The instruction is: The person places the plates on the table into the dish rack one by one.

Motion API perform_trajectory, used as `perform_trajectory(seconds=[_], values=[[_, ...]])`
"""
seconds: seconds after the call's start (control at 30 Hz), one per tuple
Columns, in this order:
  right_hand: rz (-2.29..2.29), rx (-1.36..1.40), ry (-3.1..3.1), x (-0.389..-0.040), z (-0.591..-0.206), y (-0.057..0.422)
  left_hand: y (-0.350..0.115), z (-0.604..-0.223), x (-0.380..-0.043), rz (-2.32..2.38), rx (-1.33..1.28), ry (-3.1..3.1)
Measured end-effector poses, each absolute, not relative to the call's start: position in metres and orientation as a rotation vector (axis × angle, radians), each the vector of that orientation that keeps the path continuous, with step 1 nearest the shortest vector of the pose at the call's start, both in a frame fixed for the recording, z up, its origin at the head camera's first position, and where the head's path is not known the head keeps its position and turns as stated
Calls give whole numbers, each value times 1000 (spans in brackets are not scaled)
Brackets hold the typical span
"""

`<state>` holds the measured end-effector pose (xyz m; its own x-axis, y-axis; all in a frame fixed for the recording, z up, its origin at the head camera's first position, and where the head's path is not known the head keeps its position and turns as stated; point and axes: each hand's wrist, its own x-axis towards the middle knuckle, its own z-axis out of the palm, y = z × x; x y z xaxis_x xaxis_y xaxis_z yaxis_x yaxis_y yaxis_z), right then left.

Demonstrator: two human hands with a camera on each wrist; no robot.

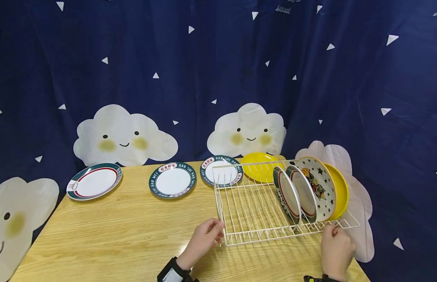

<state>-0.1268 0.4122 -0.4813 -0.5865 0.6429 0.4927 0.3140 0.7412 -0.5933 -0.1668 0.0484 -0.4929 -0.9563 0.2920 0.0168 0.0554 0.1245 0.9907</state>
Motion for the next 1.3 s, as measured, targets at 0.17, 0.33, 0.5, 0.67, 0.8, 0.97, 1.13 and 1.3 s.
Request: perform_trajectory(seconds=[0.17,0.33,0.5,0.67,0.8,0.97,1.13,1.3], values=[[611,-708,-2223,-126,-481,407,42,-493,-167,1918,346,2222],[633,-698,-2205,-128,-482,400,35,-494,-169,1935,326,2233],[625,-660,-2173,-128,-485,390,27,-494,-168,1928,280,2246],[606,-592,-2085,-127,-490,380,16,-494,-166,1885,268,2272],[636,-575,-2021,-126,-497,374,5,-494,-163,1878,281,2266],[682,-570,-1983,-125,-504,366,-8,-492,-160,1879,277,2275],[753,-571,-1957,-123,-508,354,-22,-491,-159,1850,262,2303],[740,-502,-1947,-120,-511,342,-36,-493,-156,1845,209,2308]])
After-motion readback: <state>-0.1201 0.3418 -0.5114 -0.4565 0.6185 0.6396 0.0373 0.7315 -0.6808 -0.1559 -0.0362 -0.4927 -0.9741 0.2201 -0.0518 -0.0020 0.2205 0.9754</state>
